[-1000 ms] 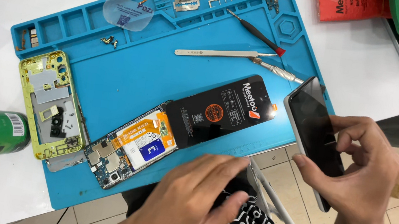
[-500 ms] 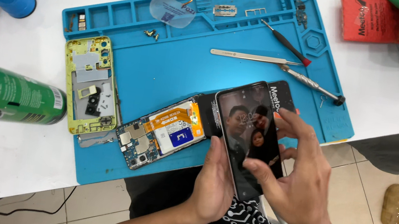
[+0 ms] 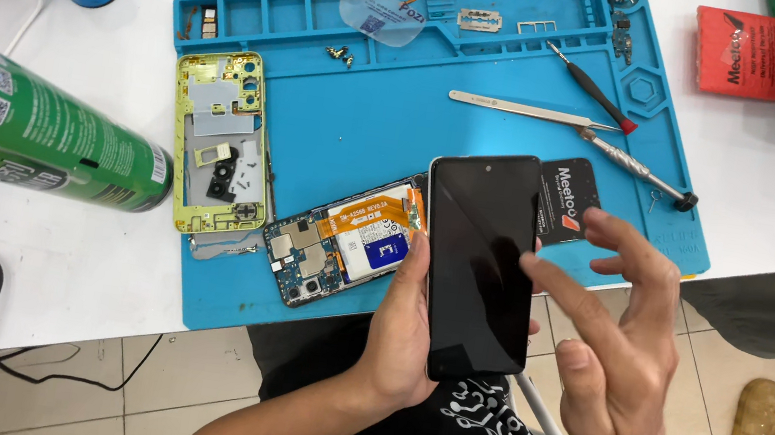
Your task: The person uses tweezers to manipulate internal components and ribbon cables inside a disassembled smartphone. They then pick up a separate smartphone, press its power button to wake the screen, and use its flashlight to illuminate the work area before placing it down and continuing to adjust the internal parts.
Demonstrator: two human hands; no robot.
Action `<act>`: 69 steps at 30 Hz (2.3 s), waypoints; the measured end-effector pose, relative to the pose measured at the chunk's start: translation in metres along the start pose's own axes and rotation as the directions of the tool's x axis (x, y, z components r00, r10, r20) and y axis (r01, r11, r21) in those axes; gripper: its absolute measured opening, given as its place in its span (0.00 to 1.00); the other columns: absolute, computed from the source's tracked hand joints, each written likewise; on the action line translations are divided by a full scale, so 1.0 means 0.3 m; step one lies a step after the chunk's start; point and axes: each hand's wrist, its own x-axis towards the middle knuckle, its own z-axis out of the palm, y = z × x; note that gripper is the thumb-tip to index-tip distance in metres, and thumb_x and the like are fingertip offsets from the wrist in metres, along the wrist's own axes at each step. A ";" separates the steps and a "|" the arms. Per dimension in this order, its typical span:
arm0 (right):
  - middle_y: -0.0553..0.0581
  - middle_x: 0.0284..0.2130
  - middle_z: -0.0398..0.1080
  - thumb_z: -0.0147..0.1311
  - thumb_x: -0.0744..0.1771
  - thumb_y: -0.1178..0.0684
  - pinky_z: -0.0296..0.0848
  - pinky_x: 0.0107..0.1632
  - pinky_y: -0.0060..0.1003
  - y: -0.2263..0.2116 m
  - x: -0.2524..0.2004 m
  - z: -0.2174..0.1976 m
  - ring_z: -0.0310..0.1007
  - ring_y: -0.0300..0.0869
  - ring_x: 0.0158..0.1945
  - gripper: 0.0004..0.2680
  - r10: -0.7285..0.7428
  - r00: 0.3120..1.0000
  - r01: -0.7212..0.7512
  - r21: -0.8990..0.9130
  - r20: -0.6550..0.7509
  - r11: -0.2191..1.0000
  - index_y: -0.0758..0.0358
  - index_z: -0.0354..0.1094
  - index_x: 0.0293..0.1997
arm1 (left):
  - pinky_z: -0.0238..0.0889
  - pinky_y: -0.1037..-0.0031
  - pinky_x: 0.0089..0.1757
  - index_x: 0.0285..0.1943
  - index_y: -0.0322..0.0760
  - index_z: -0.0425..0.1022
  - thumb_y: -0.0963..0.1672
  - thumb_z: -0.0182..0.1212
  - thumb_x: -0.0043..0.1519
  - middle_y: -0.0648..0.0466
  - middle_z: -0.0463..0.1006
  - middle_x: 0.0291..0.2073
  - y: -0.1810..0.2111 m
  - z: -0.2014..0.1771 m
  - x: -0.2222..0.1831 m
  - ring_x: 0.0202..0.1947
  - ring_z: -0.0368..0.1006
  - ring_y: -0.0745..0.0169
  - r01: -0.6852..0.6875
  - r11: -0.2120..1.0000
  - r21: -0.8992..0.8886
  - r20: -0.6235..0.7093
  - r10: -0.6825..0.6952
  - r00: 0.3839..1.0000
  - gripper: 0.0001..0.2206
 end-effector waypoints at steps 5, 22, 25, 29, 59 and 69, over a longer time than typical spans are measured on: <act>0.81 0.68 0.52 0.31 0.69 0.52 0.62 0.67 0.58 -0.001 -0.042 0.011 0.56 0.67 0.73 0.19 -0.145 0.988 0.144 0.028 0.042 0.989 0.62 0.76 0.52 | 0.67 0.62 0.57 0.71 0.25 0.66 0.59 0.30 0.70 0.41 0.73 0.64 0.033 0.050 -0.019 0.56 0.73 0.51 -0.204 0.974 0.102 0.154 0.187 0.970 0.36; 0.64 0.62 0.64 0.63 0.60 0.40 0.73 0.52 0.37 -0.060 -0.006 0.044 0.71 0.47 0.59 0.34 0.270 0.957 -0.278 0.063 0.108 0.958 0.66 0.55 0.71 | 0.62 0.58 0.61 0.71 0.29 0.64 0.54 0.37 0.71 0.39 0.73 0.61 -0.015 0.061 -0.002 0.62 0.69 0.48 -0.399 0.917 0.008 0.071 0.398 0.915 0.29; 0.59 0.64 0.66 0.67 0.57 0.38 0.65 0.66 0.43 -0.048 0.022 0.053 0.67 0.48 0.68 0.40 0.353 0.913 -0.372 0.060 0.206 0.926 0.62 0.51 0.75 | 0.53 0.63 0.69 0.73 0.29 0.59 0.53 0.39 0.70 0.43 0.67 0.68 -0.039 0.054 -0.008 0.70 0.61 0.53 -0.467 0.877 0.115 0.083 0.460 0.884 0.28; 0.57 0.62 0.71 0.67 0.54 0.42 0.63 0.67 0.44 -0.017 0.031 0.051 0.70 0.48 0.66 0.37 0.335 0.930 -0.344 0.037 0.154 0.938 0.61 0.59 0.71 | 0.57 0.64 0.68 0.71 0.29 0.62 0.53 0.38 0.72 0.44 0.70 0.65 -0.026 0.027 -0.029 0.69 0.65 0.52 -0.454 0.853 0.256 0.245 0.397 0.884 0.27; 0.64 0.41 0.68 0.60 0.65 0.30 0.67 0.42 0.53 0.556 0.284 -0.058 0.67 0.57 0.47 0.26 0.516 0.856 -0.466 -0.482 -0.033 0.742 0.68 0.72 0.53 | 0.73 0.65 0.44 0.60 0.27 0.70 0.45 0.54 0.60 0.35 0.77 0.58 0.153 -0.102 -0.278 0.52 0.76 0.48 -0.603 0.275 0.749 0.114 0.843 0.525 0.21; 0.70 0.51 0.66 0.53 0.70 0.32 0.65 0.50 0.61 0.502 0.269 -0.065 0.62 0.65 0.59 0.25 0.495 0.866 -0.389 -0.535 0.064 0.750 0.69 0.66 0.59 | 0.70 0.70 0.42 0.47 0.26 0.76 0.44 0.49 0.65 0.39 0.80 0.46 0.210 -0.087 -0.333 0.49 0.76 0.50 -0.580 0.125 0.805 0.231 0.835 0.499 0.14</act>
